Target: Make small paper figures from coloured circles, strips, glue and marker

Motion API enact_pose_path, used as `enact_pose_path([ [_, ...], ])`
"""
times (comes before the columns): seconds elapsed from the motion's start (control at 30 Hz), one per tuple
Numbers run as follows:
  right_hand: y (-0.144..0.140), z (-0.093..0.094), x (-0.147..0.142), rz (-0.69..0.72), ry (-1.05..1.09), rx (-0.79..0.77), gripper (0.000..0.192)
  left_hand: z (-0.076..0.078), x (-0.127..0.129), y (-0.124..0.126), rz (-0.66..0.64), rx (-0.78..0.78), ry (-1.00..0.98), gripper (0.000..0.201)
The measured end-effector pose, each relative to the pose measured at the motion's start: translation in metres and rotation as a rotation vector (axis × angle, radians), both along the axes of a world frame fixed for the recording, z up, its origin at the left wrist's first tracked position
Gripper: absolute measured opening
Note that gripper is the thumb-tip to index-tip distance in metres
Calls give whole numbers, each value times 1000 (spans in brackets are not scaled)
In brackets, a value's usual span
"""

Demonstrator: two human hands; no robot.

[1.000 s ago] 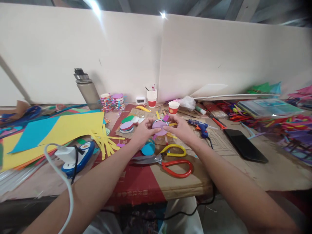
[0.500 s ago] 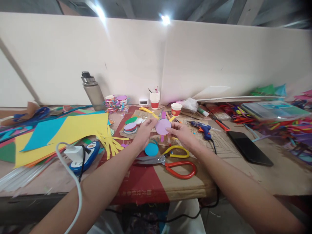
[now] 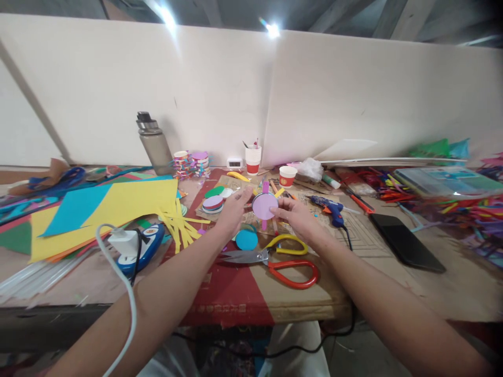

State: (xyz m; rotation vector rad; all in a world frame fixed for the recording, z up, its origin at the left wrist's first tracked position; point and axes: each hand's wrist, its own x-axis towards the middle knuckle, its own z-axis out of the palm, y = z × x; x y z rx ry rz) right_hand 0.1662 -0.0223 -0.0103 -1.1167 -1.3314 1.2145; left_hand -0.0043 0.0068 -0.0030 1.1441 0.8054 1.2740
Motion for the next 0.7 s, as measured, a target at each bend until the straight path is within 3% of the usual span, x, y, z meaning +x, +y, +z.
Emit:
enact_pose_path([
  [0.7,0,-1,1,-36,26,-21,35,0,-1,-3,-7,1,43,45],
])
